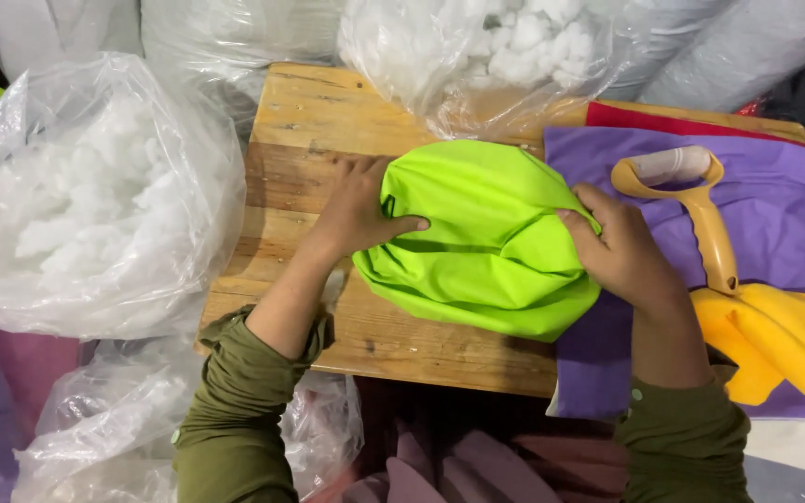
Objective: Cleaning a green pillowcase with a lint roller and then stuffing it with white fiberfill material.
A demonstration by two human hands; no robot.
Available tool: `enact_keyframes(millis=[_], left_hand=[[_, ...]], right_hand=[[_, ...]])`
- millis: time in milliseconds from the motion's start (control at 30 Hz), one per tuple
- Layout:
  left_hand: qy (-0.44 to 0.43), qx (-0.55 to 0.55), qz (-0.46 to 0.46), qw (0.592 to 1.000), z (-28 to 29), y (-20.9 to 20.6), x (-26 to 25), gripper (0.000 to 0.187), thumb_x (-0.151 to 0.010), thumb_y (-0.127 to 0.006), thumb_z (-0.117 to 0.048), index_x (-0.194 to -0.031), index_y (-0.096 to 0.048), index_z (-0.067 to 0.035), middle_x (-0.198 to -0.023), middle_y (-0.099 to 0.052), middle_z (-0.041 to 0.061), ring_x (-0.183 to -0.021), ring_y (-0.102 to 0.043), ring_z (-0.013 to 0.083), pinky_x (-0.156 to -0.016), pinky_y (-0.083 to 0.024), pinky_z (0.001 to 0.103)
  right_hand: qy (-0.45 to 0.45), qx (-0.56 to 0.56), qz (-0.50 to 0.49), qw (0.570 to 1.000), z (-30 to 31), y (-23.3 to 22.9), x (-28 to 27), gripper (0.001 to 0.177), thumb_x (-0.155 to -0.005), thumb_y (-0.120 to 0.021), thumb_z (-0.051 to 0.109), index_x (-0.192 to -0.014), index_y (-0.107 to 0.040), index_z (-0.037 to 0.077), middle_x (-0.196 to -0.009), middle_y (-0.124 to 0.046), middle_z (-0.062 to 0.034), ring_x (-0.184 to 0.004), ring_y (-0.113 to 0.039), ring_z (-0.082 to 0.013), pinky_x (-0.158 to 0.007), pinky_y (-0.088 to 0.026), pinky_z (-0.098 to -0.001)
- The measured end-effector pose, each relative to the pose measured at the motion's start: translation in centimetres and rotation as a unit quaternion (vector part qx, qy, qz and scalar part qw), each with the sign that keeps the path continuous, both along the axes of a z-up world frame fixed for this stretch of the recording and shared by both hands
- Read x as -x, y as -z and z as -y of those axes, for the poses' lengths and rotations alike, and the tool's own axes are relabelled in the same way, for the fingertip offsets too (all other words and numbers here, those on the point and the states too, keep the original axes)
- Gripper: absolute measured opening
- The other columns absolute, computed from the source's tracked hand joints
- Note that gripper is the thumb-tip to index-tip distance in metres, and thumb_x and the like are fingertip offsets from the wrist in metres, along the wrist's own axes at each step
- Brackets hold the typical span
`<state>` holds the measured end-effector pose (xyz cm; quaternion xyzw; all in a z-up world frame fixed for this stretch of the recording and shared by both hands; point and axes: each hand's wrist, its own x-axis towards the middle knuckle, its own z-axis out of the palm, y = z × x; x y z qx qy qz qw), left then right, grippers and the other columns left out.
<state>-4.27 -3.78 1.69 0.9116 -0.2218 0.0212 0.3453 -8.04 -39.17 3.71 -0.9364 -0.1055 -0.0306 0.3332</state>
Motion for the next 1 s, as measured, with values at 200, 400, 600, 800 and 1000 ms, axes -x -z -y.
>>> enact_keyframes(millis=[200,400,600,800,1000], left_hand=[[-0.042,0.214,0.032,0.975,0.6,3.3,-2.2,0.037,-0.068,-0.088,-0.017,-0.081,-0.054,-0.009,-0.079,-0.069,0.011,-0.082,-0.072,0.0354,-0.077,-0.051,0.038],[-0.135,0.212,-0.039,0.967,-1.0,-4.0,0.8,0.074,-0.089,-0.063,-0.056,-0.142,-0.036,-0.012,-0.115,-0.073,0.025,-0.114,-0.066,0.0489,-0.097,-0.047,0.058],[0.05,0.181,-0.16,0.969,-2.0,-2.5,0.2,0.078,-0.085,-0.069,-0.065,-0.143,-0.059,-0.015,-0.139,-0.063,0.021,-0.134,-0.055,0.0425,-0.115,-0.039,0.052],[0.24,0.18,-0.256,0.919,-1.5,-3.9,0.8,0.12,-0.068,-0.092,-0.039,-0.161,-0.026,-0.003,-0.16,-0.037,0.029,-0.148,-0.033,0.0468,-0.122,-0.025,0.059],[0.346,0.181,-0.307,0.868,-1.0,-1.4,-0.6,0.128,-0.068,-0.086,-0.048,-0.162,-0.007,-0.012,-0.168,-0.024,0.014,-0.155,-0.025,0.0312,-0.125,-0.025,0.049]], right_hand=[[0.035,-0.387,-0.016,0.921,-3.0,-2.2,1.9,0.059,-0.115,-0.045,0.024,-0.154,-0.024,-0.015,-0.143,-0.037,-0.0265,-0.134,-0.044,-0.0304,-0.118,-0.036,-0.0465],[-0.064,-0.098,-0.017,0.993,-2.0,-4.5,0.5,0.096,-0.063,-0.094,0.013,-0.142,-0.04,0.002,-0.128,-0.058,-0.0339,-0.117,-0.059,-0.0553,-0.089,-0.054,-0.0587],[0.027,0.13,-0.155,0.979,-3.7,-5.4,0.5,0.09,-0.075,-0.085,0.023,-0.154,-0.046,0.035,-0.12,-0.072,-0.0177,-0.118,-0.066,-0.0416,-0.103,-0.052,-0.0558],[0.002,-0.136,0.08,0.987,2.6,1.3,-2.4,0.059,-0.072,-0.078,-0.014,-0.127,-0.07,0.006,-0.102,-0.069,-0.0171,-0.096,-0.068,-0.0322,-0.081,-0.055,-0.0443],[-0.162,-0.43,-0.003,0.888,3.0,0.0,-1.3,0.07,-0.064,-0.088,0.047,-0.118,-0.058,0.015,-0.142,-0.053,-0.0048,-0.123,-0.059,-0.015,-0.104,-0.045,-0.0271]])
